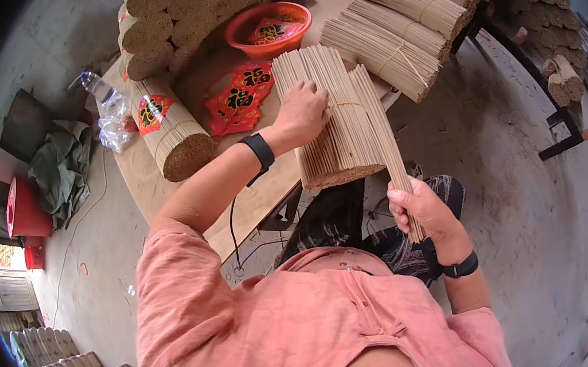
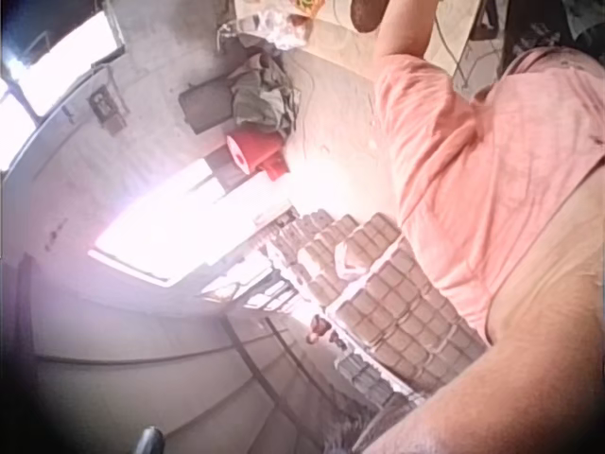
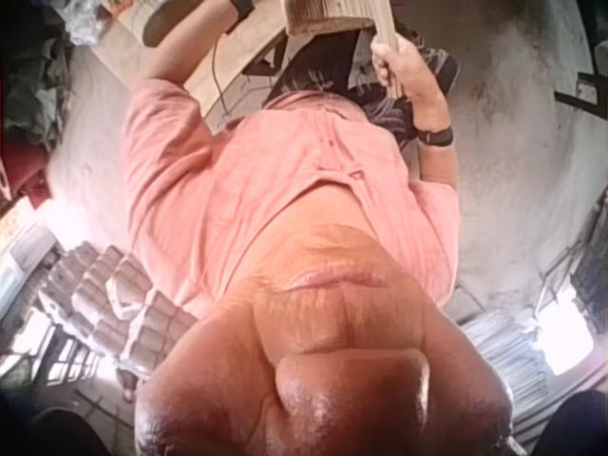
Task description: Bundling incense sticks together using rubber bands and applying decorative red labels.
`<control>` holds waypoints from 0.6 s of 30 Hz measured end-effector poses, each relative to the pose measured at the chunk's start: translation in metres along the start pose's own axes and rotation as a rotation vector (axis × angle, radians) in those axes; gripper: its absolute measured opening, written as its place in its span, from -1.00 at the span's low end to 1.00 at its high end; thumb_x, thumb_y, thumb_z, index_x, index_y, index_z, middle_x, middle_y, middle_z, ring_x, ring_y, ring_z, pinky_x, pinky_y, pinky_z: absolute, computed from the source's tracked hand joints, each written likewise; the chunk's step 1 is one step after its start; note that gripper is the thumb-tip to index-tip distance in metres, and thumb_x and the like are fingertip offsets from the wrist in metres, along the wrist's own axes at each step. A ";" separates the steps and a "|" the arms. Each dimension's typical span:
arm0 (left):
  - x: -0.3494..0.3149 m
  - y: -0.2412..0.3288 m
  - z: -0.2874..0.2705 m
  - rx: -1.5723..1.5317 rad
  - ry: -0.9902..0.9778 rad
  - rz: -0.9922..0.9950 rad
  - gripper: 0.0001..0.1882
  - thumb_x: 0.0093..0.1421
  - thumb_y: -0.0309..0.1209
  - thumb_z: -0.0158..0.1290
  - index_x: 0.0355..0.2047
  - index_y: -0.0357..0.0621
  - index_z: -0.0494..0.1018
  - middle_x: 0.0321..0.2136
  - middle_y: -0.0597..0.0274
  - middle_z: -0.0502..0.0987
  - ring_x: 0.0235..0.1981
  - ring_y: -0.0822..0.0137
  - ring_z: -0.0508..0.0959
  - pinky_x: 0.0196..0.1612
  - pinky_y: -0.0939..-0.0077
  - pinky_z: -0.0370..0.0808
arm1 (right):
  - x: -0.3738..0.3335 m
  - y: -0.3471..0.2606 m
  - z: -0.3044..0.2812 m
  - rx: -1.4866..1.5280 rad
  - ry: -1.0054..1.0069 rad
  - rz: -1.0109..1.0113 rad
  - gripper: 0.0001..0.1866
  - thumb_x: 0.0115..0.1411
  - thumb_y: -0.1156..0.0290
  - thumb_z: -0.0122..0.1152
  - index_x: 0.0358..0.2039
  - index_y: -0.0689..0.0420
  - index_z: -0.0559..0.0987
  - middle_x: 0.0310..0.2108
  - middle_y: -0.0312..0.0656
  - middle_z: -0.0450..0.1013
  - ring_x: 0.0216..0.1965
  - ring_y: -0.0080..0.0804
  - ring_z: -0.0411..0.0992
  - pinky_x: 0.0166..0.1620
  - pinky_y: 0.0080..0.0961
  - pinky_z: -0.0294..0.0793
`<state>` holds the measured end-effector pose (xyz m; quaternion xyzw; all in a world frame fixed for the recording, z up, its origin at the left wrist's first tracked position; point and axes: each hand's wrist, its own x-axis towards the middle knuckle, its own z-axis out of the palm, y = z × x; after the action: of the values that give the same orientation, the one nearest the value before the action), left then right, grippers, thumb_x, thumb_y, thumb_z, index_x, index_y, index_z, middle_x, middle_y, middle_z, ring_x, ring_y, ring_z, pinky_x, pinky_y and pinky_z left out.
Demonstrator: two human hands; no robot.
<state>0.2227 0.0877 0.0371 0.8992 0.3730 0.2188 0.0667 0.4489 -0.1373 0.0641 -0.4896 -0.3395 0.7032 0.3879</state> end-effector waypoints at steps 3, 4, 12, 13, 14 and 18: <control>-0.001 0.001 0.007 0.132 0.078 0.076 -0.77 0.15 -0.33 0.14 -0.28 -0.21 0.44 -0.28 0.00 0.46 -0.10 -0.03 0.42 -0.04 0.14 0.38 | 0.001 0.008 0.001 -0.011 -0.011 0.014 -0.85 0.34 0.32 0.12 -0.27 0.07 0.37 -0.58 -0.38 0.30 -0.66 -0.65 0.31 -0.63 -0.66 0.37; 0.001 -0.001 0.008 0.199 0.073 0.116 -0.79 0.14 -0.35 0.14 -0.29 -0.22 0.45 -0.28 0.01 0.46 -0.11 -0.02 0.42 -0.04 0.15 0.37 | 0.001 0.008 0.003 -0.018 -0.020 0.016 -0.84 0.34 0.32 0.12 -0.26 0.07 0.37 -0.57 -0.38 0.30 -0.67 -0.65 0.31 -0.62 -0.66 0.37; 0.027 -0.001 -0.002 0.420 -0.113 0.358 -0.93 0.07 -0.52 0.05 -0.42 -0.25 0.48 -0.33 0.06 0.52 -0.13 0.00 0.50 -0.07 0.15 0.40 | -0.005 0.011 0.006 -0.088 0.015 0.017 -0.85 0.33 0.32 0.11 -0.26 0.08 0.36 -0.56 -0.38 0.30 -0.66 -0.66 0.32 -0.63 -0.66 0.38; 0.031 -0.010 0.000 0.197 -0.141 0.181 -0.91 0.08 -0.51 0.05 -0.47 -0.30 0.49 -0.40 -0.02 0.54 -0.22 0.02 0.54 -0.15 0.18 0.44 | -0.005 0.013 0.007 -0.105 0.018 0.029 -0.86 0.33 0.33 0.10 -0.26 0.09 0.36 -0.56 -0.37 0.31 -0.66 -0.65 0.32 -0.63 -0.66 0.38; 0.036 -0.019 0.002 -0.026 -0.165 0.003 -0.87 0.08 -0.50 0.04 -0.51 -0.34 0.51 -0.47 -0.09 0.56 -0.32 0.05 0.59 -0.23 0.20 0.48 | -0.004 0.013 0.008 -0.110 0.012 0.028 -0.86 0.33 0.33 0.10 -0.26 0.09 0.36 -0.56 -0.37 0.31 -0.66 -0.65 0.32 -0.63 -0.66 0.38; 0.048 -0.038 -0.003 -0.600 -0.180 -0.190 -0.84 0.15 -0.48 0.03 -0.45 -0.38 0.47 -0.54 -0.11 0.53 -0.43 0.20 0.58 -0.32 0.25 0.47 | -0.008 0.014 0.013 -0.179 -0.014 0.072 -0.87 0.33 0.35 0.08 -0.27 0.10 0.36 -0.55 -0.37 0.31 -0.65 -0.66 0.31 -0.63 -0.65 0.38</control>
<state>0.2269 0.1480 0.0453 0.8163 0.3667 0.2314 0.3817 0.4356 -0.1524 0.0592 -0.5293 -0.3860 0.6869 0.3147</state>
